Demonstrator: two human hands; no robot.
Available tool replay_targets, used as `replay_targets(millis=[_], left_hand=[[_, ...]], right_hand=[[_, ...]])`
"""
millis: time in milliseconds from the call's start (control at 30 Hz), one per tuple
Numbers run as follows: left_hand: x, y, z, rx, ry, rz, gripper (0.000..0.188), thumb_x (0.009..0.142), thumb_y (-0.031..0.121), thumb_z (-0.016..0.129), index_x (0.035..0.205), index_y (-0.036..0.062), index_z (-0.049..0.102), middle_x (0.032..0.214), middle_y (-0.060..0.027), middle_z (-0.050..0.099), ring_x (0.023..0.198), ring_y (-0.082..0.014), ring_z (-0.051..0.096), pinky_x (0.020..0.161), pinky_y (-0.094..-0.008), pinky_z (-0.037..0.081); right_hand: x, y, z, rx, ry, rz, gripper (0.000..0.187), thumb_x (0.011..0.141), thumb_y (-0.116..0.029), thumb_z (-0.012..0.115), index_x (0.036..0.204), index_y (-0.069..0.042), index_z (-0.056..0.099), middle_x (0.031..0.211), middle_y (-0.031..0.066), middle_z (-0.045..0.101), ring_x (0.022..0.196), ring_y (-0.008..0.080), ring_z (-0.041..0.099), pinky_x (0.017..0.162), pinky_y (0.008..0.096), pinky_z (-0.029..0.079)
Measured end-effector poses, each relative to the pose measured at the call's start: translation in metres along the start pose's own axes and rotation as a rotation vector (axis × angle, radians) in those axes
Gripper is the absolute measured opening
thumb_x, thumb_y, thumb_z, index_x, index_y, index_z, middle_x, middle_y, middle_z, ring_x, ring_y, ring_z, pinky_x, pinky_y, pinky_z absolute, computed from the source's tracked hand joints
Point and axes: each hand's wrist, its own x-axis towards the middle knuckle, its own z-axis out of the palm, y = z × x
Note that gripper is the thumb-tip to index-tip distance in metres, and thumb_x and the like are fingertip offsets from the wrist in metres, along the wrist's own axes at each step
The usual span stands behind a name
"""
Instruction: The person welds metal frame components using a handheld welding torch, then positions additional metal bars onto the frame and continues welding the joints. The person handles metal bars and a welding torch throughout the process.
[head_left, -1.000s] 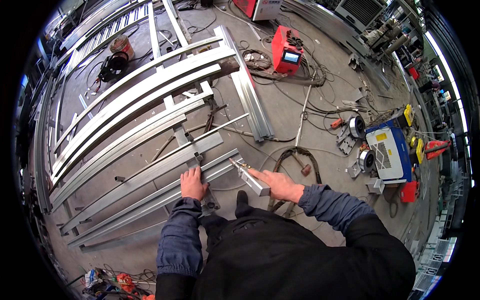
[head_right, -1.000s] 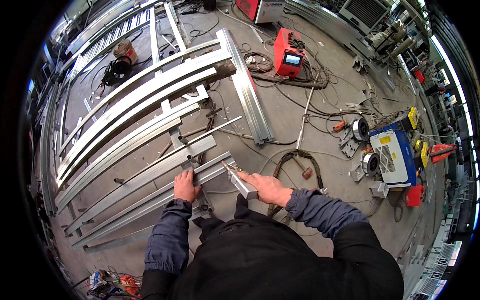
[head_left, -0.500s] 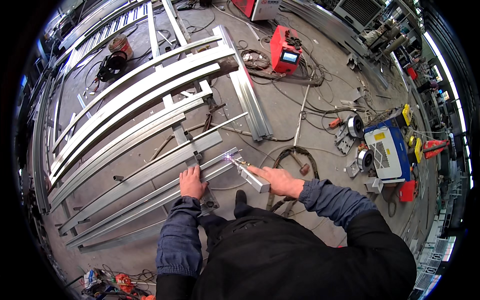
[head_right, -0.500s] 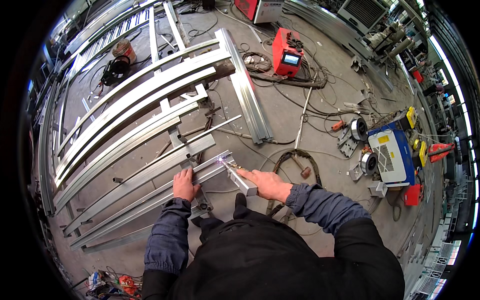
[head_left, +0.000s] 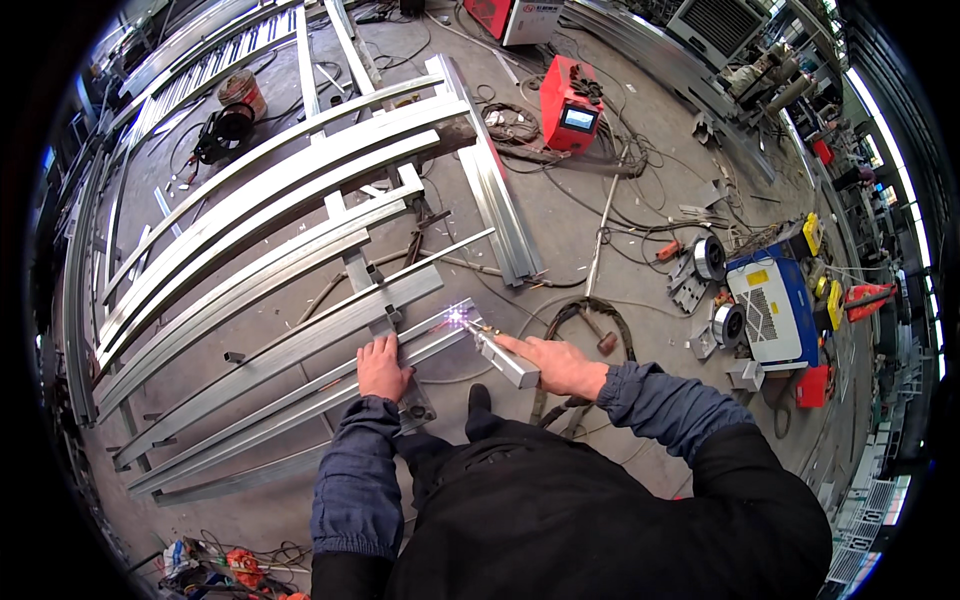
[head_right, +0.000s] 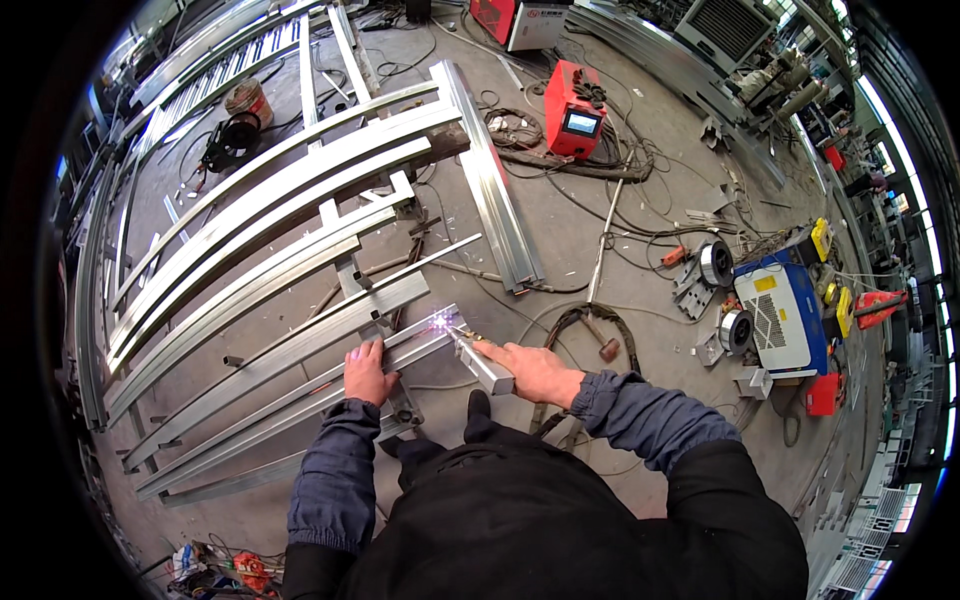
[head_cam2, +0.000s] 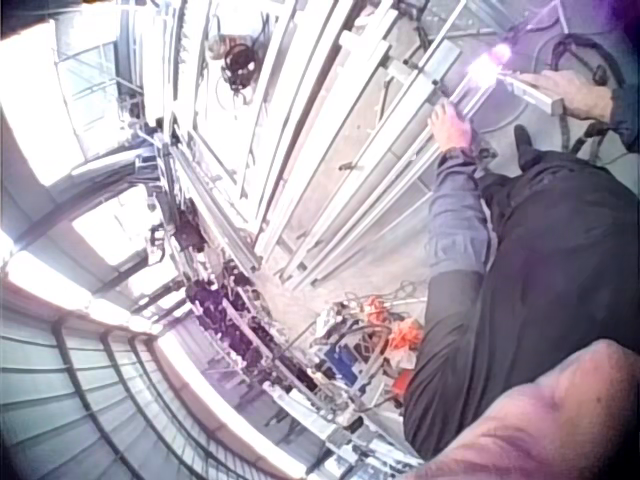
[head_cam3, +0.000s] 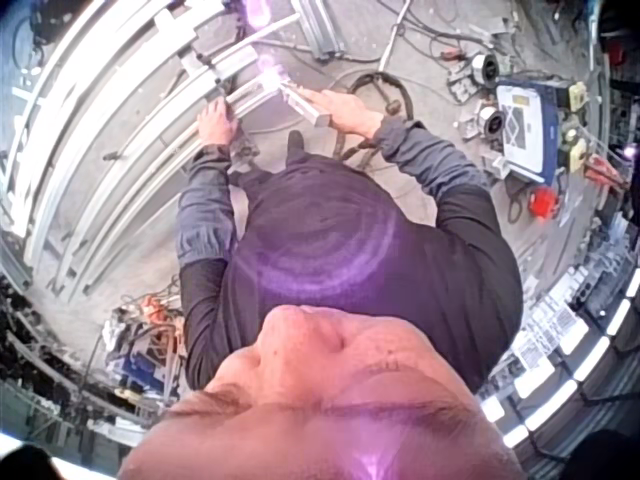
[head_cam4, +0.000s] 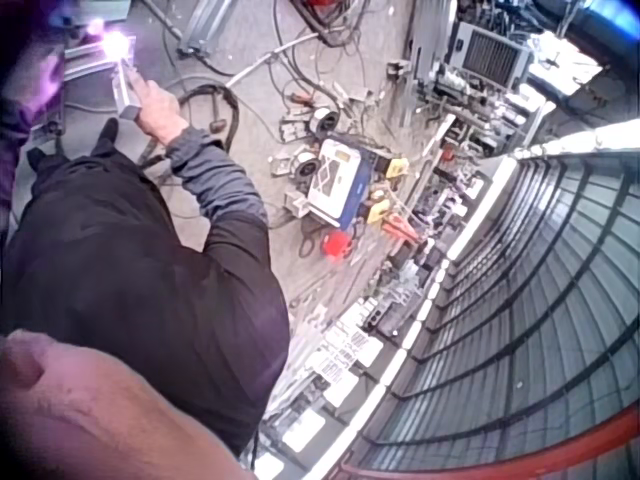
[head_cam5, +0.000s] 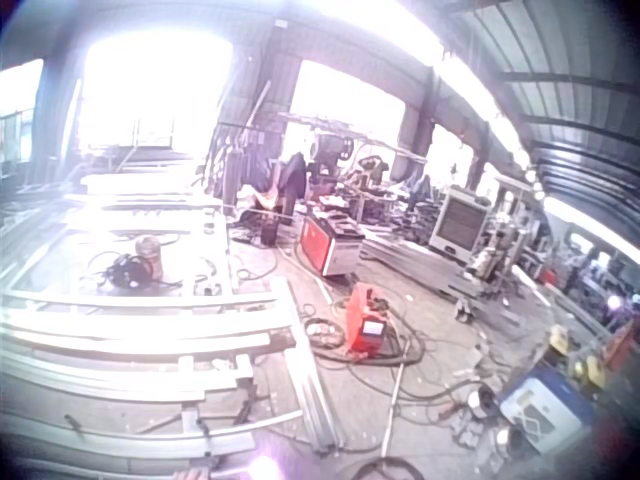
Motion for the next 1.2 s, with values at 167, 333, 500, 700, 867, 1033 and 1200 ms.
replay_targets(millis=[167,333,500,700,867,1033,1200], left_hand=[[0.000,0.000,0.000,0.006,-0.010,-0.005,0.087,0.077,0.034,0.094,0.152,0.0078,0.059,0.140,-0.0092,0.065,0.134,-0.0321,0.058,0.121,-0.0507,0.040],[0.000,-0.001,0.002,-0.001,0.010,0.000,0.087,0.077,0.034,0.094,0.152,0.0082,0.058,0.141,-0.0095,0.064,0.135,-0.0327,0.057,0.121,-0.0521,0.040],[0.000,-0.001,0.004,-0.002,-0.005,-0.005,0.088,0.077,0.034,0.094,0.153,0.0083,0.058,0.141,-0.0097,0.064,0.136,-0.0329,0.057,0.122,-0.0518,0.039],[-0.001,-0.002,0.005,-0.002,0.005,-0.002,0.089,0.077,0.034,0.094,0.154,0.0081,0.057,0.143,-0.0100,0.063,0.136,-0.0329,0.056,0.122,-0.0511,0.039],[0.000,-0.001,0.004,0.001,0.000,-0.004,0.089,0.077,0.034,0.094,0.154,0.0078,0.057,0.143,-0.0103,0.063,0.136,-0.0330,0.056,0.122,-0.0506,0.038],[0.000,0.000,0.003,0.002,-0.002,-0.007,0.089,0.077,0.034,0.094,0.154,0.0075,0.057,0.143,-0.0107,0.063,0.136,-0.0333,0.056,0.122,-0.0505,0.038],[-0.001,0.002,0.001,0.005,-0.010,-0.012,0.089,0.078,0.034,0.094,0.154,0.0075,0.057,0.143,-0.0105,0.063,0.136,-0.0333,0.055,0.123,-0.0509,0.038]], right_hand=[[0.000,0.003,0.002,0.000,0.013,-0.005,0.083,0.099,-0.026,0.071,0.170,-0.034,0.029,0.117,0.0157,0.068,0.105,0.0406,0.073,0.087,0.0527,0.060],[0.001,0.005,0.003,-0.003,0.009,0.002,0.084,0.098,-0.026,0.072,0.170,-0.035,0.029,0.116,0.0156,0.068,0.104,0.0409,0.074,0.086,0.0529,0.060],[0.001,0.009,0.006,-0.008,0.018,-0.005,0.084,0.098,-0.026,0.072,0.170,-0.035,0.029,0.116,0.0163,0.068,0.103,0.0413,0.074,0.086,0.0532,0.060],[-0.001,0.011,0.004,-0.010,0.022,-0.011,0.085,0.098,-0.027,0.072,0.170,-0.034,0.028,0.115,0.0168,0.069,0.104,0.0417,0.074,0.086,0.0536,0.060],[-0.001,0.012,0.004,-0.004,0.028,-0.017,0.084,0.098,-0.028,0.072,0.169,-0.033,0.028,0.115,0.0169,0.069,0.104,0.0416,0.074,0.085,0.0535,0.060],[-0.002,0.010,0.001,-0.013,0.008,0.005,0.083,0.098,-0.029,0.072,0.169,-0.033,0.028,0.115,0.0171,0.069,0.104,0.0419,0.074,0.085,0.0536,0.060],[-0.002,0.012,0.002,0.007,0.009,0.009,0.083,0.098,-0.028,0.072,0.169,-0.034,0.028,0.116,0.0172,0.068,0.105,0.0421,0.073,0.086,0.0539,0.060]])
